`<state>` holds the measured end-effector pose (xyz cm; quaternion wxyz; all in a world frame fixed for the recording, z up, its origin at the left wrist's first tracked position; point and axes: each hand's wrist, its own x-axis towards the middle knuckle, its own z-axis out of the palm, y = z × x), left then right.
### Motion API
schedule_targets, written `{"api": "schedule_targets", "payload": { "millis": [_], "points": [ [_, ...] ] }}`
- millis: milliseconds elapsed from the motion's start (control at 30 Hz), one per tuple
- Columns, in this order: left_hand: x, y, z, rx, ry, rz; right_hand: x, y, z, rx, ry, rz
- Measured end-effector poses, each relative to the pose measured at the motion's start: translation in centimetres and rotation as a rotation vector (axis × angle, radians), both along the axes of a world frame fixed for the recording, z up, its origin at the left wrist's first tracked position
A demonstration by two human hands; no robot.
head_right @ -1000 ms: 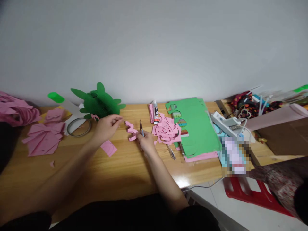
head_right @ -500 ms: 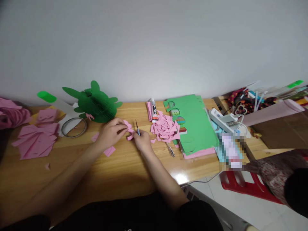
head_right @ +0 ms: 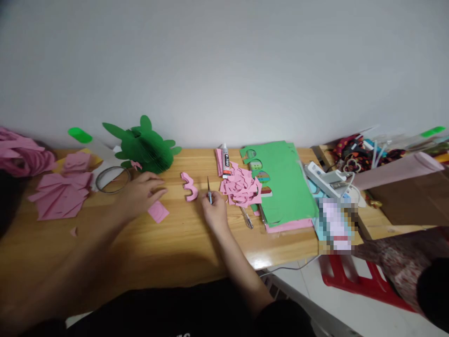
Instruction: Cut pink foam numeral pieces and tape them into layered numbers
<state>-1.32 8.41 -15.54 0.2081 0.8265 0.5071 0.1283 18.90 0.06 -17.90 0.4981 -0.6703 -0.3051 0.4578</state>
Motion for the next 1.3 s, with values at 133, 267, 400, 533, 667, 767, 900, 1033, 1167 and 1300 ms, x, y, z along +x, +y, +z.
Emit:
{"api": "schedule_targets", "payload": {
  "millis": [133, 267, 400, 533, 667, 767, 900, 1033, 1167, 1300],
  "points": [
    [-4.1, -1.3, 0.4, -0.076, 0.088, 0.121, -1.4, -1.3, 1.4, -0.062, -0.264, 0.240],
    [-5.1, -2.3, -0.2, -0.159, 0.051, 0.159, -5.9, -0.2, 2.1, -0.124, -0.462, 0.465],
    [-4.7, -2.4, -0.9, -0.170, -0.041, 0.182, -9.6, 1.7, 1.6, -0.204, -0.605, 0.549],
    [-4.9, -2.5, -1.7, -0.148, -0.121, 0.209, -9.6, 2.3, 1.3, -0.231, -0.660, 0.555],
    [-5.1, -2.6, -2.4, -0.149, -0.197, 0.257, -8.9, 1.9, 1.5, -0.248, -0.683, 0.503],
    [-4.7, -2.5, -2.5, -0.196, -0.292, 0.267, -8.7, 1.7, 1.5, -0.235, -0.658, 0.475],
    [-4.2, -2.4, -1.8, -0.286, -0.498, 0.286, -7.9, 1.6, 1.2, -0.173, -0.563, 0.452],
    [-4.1, -3.5, 1.1, -0.287, -0.793, 0.322, -6.2, 0.3, 2.9, -0.054, -0.379, 0.448],
    [-2.8, -6.1, 6.0, -0.240, -1.048, 0.300, -4.2, -2.5, 7.3, 0.125, -0.191, 0.400],
    [-0.1, -8.3, 10.9, -0.131, -1.310, 0.228, -2.5, -5.4, 11.7, 0.339, -0.018, 0.279]
  ]
}}
